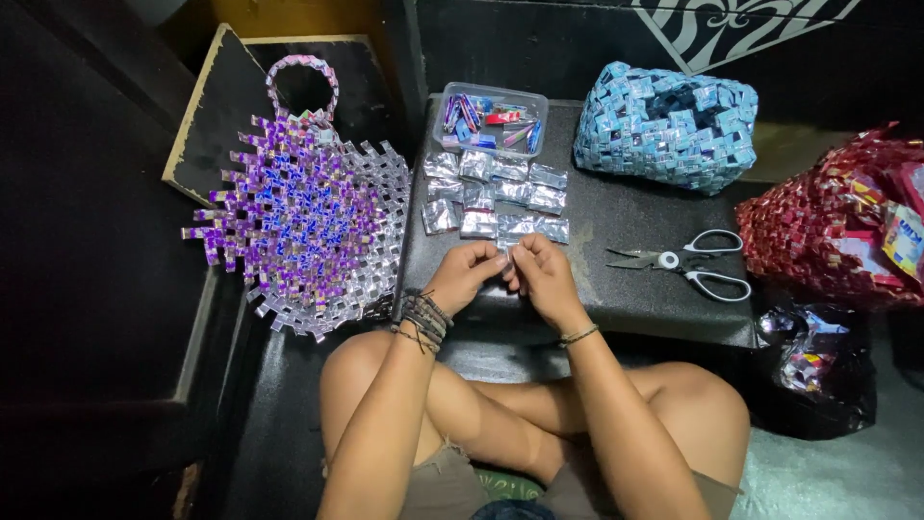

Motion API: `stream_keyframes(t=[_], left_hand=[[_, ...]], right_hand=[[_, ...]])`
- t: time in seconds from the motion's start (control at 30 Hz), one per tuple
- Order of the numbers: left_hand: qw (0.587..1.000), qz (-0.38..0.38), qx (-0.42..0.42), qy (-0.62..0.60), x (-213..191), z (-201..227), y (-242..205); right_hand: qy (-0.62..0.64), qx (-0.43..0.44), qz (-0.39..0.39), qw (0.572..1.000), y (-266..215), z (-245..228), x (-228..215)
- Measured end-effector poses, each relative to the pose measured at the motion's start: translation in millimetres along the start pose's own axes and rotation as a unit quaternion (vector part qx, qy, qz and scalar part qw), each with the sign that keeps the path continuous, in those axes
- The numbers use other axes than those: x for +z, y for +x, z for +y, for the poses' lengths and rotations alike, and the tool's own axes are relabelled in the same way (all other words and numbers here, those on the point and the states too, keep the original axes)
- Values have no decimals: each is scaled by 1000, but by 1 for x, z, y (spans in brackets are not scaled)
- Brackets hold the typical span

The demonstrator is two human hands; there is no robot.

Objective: The person weaves together small rectangular plastic wrappers to form a handbag while sitting on the floor, handling the wrappers by hand and using shears to cut them.

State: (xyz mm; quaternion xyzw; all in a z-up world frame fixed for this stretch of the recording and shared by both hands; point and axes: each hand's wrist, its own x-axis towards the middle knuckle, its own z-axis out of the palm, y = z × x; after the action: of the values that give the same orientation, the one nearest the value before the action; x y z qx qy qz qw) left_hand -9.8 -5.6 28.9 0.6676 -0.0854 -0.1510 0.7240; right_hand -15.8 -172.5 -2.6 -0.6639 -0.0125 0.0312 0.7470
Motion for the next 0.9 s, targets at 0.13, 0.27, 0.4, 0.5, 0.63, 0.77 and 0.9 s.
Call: stream_keyframes(t=[0.13,0.27,0.4,0.5,0.63,0.77,0.9], left_hand=[[998,35,3,43,-10,-26,5],[996,48,18,68,-6,-26,5],[995,52,28,77,-5,-37,9],[992,85,41,87,3,-15,1],[984,116,48,124,11,-7,-5],[984,126,54,117,13,0,-7],[987,123,68,79,12,-6,-6]], right_hand=[[9,-21,3,1000,-3,-2,-5],[26,-23,38,999,-3,0,-6],[2,-20,65,998,-3,0,-5],[-19,-50,91,994,-7,-11,11],[-55,-52,114,991,-8,-12,18],[-59,-54,108,991,-8,-8,12],[-20,-27,44,998,-6,-2,-5]])
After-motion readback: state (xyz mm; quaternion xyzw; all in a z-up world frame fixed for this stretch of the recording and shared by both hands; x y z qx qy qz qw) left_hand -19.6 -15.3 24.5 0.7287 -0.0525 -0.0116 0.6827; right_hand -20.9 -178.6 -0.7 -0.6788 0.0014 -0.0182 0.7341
